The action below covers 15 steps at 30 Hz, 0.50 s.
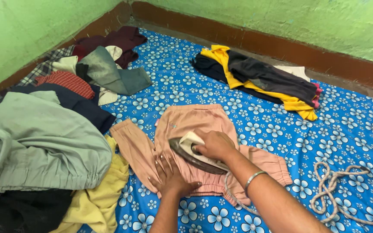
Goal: The person irons a pair of light pink pants laid out on a blue floral bedsheet. They use a white electric iron to smooth the fabric, moving it back and forth across the legs and waist area. The person occasionally adjusts the pants with their left hand to ensure even coverage.
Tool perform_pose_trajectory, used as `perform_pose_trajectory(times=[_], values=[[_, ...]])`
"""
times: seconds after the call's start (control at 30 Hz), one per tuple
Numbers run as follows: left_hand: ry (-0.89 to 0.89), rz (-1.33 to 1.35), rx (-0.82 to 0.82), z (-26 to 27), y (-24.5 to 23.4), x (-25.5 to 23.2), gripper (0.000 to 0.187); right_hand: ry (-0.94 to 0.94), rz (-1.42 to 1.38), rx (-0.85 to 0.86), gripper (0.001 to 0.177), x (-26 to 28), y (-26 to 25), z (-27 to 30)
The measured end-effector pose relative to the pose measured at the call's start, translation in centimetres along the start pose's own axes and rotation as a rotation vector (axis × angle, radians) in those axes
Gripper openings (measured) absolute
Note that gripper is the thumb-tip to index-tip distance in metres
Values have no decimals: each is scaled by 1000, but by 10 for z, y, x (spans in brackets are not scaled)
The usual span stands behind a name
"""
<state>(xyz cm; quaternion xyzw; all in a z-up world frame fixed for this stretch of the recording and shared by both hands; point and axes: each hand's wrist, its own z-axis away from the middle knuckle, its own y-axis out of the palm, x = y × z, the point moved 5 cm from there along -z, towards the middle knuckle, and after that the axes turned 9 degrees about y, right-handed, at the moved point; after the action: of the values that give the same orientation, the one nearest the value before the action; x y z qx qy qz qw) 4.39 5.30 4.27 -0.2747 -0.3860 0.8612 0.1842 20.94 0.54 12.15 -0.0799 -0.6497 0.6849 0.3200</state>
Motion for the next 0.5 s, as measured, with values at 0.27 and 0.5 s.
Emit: perform_pose_trajectory(times=[0.27, 0.5], values=[[16, 21, -33, -2, 4, 1, 156, 98, 43, -57, 50, 6, 7, -12], [6, 54, -41, 1, 2, -1, 155, 181, -22, -87, 50, 6, 9, -31]])
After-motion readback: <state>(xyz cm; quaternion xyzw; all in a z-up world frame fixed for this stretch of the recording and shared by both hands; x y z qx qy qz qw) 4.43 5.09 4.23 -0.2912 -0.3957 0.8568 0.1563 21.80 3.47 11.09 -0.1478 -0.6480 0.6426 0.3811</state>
